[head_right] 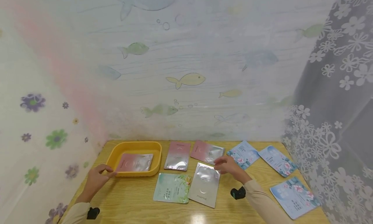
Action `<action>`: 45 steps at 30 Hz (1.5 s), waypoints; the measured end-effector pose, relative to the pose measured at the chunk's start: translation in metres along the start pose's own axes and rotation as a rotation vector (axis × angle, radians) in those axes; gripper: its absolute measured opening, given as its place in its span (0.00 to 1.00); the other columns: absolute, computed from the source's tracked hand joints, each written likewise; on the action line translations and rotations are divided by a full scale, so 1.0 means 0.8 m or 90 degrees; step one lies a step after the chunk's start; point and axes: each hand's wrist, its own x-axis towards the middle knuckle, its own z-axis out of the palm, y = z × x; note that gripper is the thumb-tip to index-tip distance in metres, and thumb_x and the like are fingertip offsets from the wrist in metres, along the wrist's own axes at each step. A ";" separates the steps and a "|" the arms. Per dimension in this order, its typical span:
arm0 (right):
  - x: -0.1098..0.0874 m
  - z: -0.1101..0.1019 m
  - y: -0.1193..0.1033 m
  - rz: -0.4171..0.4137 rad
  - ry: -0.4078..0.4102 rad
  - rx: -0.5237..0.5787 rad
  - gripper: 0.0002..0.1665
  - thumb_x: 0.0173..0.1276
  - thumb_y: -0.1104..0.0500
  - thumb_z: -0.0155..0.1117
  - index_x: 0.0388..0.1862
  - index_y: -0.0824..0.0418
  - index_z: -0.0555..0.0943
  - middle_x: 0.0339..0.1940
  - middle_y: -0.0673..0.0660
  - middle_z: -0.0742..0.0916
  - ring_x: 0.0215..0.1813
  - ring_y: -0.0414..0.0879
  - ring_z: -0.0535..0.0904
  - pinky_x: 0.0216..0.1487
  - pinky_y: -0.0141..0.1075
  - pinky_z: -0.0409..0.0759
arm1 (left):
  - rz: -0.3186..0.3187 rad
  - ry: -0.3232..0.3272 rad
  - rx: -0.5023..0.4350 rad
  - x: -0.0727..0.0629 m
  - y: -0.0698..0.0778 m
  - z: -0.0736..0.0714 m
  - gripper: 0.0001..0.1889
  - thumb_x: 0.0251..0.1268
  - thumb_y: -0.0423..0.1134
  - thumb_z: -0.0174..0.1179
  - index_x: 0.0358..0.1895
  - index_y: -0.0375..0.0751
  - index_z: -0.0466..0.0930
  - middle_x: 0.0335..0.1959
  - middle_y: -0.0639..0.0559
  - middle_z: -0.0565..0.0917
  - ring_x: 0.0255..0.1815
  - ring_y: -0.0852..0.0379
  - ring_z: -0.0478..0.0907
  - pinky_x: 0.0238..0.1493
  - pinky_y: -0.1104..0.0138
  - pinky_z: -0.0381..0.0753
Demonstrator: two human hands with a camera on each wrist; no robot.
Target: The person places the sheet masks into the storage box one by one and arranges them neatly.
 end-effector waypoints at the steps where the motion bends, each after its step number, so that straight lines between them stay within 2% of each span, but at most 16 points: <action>1: 0.000 -0.001 0.003 0.003 0.006 -0.003 0.24 0.65 0.62 0.63 0.54 0.78 0.72 0.48 0.70 0.81 0.47 0.61 0.79 0.47 0.55 0.77 | -0.001 -0.001 0.001 0.000 0.000 0.000 0.10 0.51 0.41 0.73 0.30 0.43 0.82 0.31 0.52 0.82 0.34 0.53 0.76 0.36 0.65 0.76; 4: -0.001 -0.004 0.011 0.011 0.022 -0.010 0.23 0.64 0.63 0.63 0.53 0.77 0.74 0.45 0.67 0.82 0.45 0.60 0.80 0.46 0.53 0.78 | 0.002 0.003 0.006 -0.001 0.000 0.001 0.10 0.51 0.42 0.72 0.30 0.43 0.82 0.31 0.52 0.82 0.35 0.51 0.77 0.37 0.64 0.76; 7: -0.001 -0.006 0.020 0.018 0.032 -0.013 0.22 0.63 0.63 0.64 0.52 0.76 0.75 0.44 0.66 0.83 0.43 0.55 0.81 0.44 0.51 0.79 | 0.014 0.010 0.000 -0.002 -0.001 0.002 0.09 0.51 0.41 0.73 0.29 0.43 0.81 0.31 0.51 0.82 0.37 0.49 0.78 0.42 0.57 0.77; 13: 0.000 -0.004 0.033 0.032 0.051 0.007 0.20 0.61 0.66 0.64 0.50 0.77 0.76 0.41 0.65 0.84 0.42 0.52 0.82 0.44 0.50 0.79 | 0.030 0.018 -0.025 0.000 -0.003 0.003 0.09 0.50 0.38 0.73 0.28 0.41 0.81 0.31 0.49 0.81 0.38 0.46 0.78 0.46 0.47 0.75; 16: 0.002 0.001 0.039 0.035 0.085 0.007 0.18 0.59 0.68 0.65 0.47 0.76 0.78 0.40 0.62 0.85 0.40 0.51 0.82 0.43 0.48 0.80 | 0.029 0.016 -0.023 0.000 -0.003 0.003 0.09 0.50 0.38 0.73 0.29 0.41 0.81 0.31 0.49 0.82 0.38 0.46 0.78 0.47 0.47 0.75; 25: 0.013 0.013 0.054 0.022 0.184 -0.019 0.14 0.52 0.73 0.70 0.38 0.74 0.80 0.34 0.61 0.85 0.29 0.43 0.77 0.29 0.36 0.78 | 0.043 0.023 -0.023 0.000 -0.002 0.004 0.09 0.50 0.38 0.73 0.28 0.41 0.81 0.30 0.50 0.82 0.37 0.48 0.78 0.45 0.49 0.76; 31: 0.019 0.026 0.059 0.003 0.260 -0.095 0.14 0.41 0.76 0.73 0.30 0.72 0.81 0.24 0.57 0.83 0.26 0.43 0.73 0.25 0.32 0.73 | 0.048 0.025 -0.015 0.001 -0.003 0.003 0.08 0.50 0.37 0.73 0.28 0.42 0.81 0.30 0.52 0.81 0.36 0.50 0.78 0.44 0.51 0.76; 34: 0.022 0.031 0.059 -0.004 0.278 -0.139 0.11 0.41 0.77 0.71 0.27 0.70 0.83 0.23 0.56 0.83 0.27 0.43 0.73 0.26 0.31 0.72 | 0.038 0.022 -0.010 0.001 -0.002 0.002 0.08 0.50 0.38 0.73 0.28 0.43 0.81 0.30 0.53 0.81 0.36 0.52 0.78 0.42 0.56 0.77; 37: 0.024 0.033 0.059 -0.018 0.278 -0.190 0.09 0.43 0.76 0.69 0.24 0.67 0.84 0.24 0.55 0.84 0.28 0.43 0.72 0.28 0.32 0.71 | 0.029 0.022 0.000 0.001 -0.002 0.002 0.08 0.49 0.38 0.73 0.28 0.44 0.81 0.30 0.54 0.81 0.34 0.54 0.77 0.38 0.62 0.76; 39: 0.023 0.032 0.057 -0.028 0.264 -0.196 0.07 0.44 0.75 0.68 0.24 0.67 0.85 0.26 0.56 0.85 0.28 0.43 0.73 0.28 0.32 0.72 | 0.025 0.028 0.004 0.002 -0.003 0.002 0.09 0.49 0.38 0.74 0.28 0.44 0.82 0.29 0.54 0.81 0.32 0.55 0.76 0.35 0.65 0.76; 41: 0.021 0.028 0.057 -0.031 0.226 -0.165 0.06 0.46 0.75 0.67 0.25 0.70 0.84 0.27 0.58 0.85 0.26 0.43 0.75 0.27 0.33 0.74 | 0.023 0.032 0.006 0.003 -0.003 0.002 0.09 0.48 0.38 0.74 0.27 0.43 0.82 0.29 0.53 0.82 0.32 0.55 0.76 0.34 0.66 0.76; 45: 0.011 0.018 0.057 -0.002 0.124 -0.039 0.06 0.55 0.74 0.62 0.33 0.77 0.81 0.28 0.62 0.84 0.25 0.46 0.79 0.27 0.39 0.80 | 0.018 0.028 -0.001 0.004 -0.003 0.003 0.09 0.48 0.39 0.74 0.27 0.43 0.82 0.29 0.52 0.82 0.33 0.53 0.77 0.37 0.62 0.77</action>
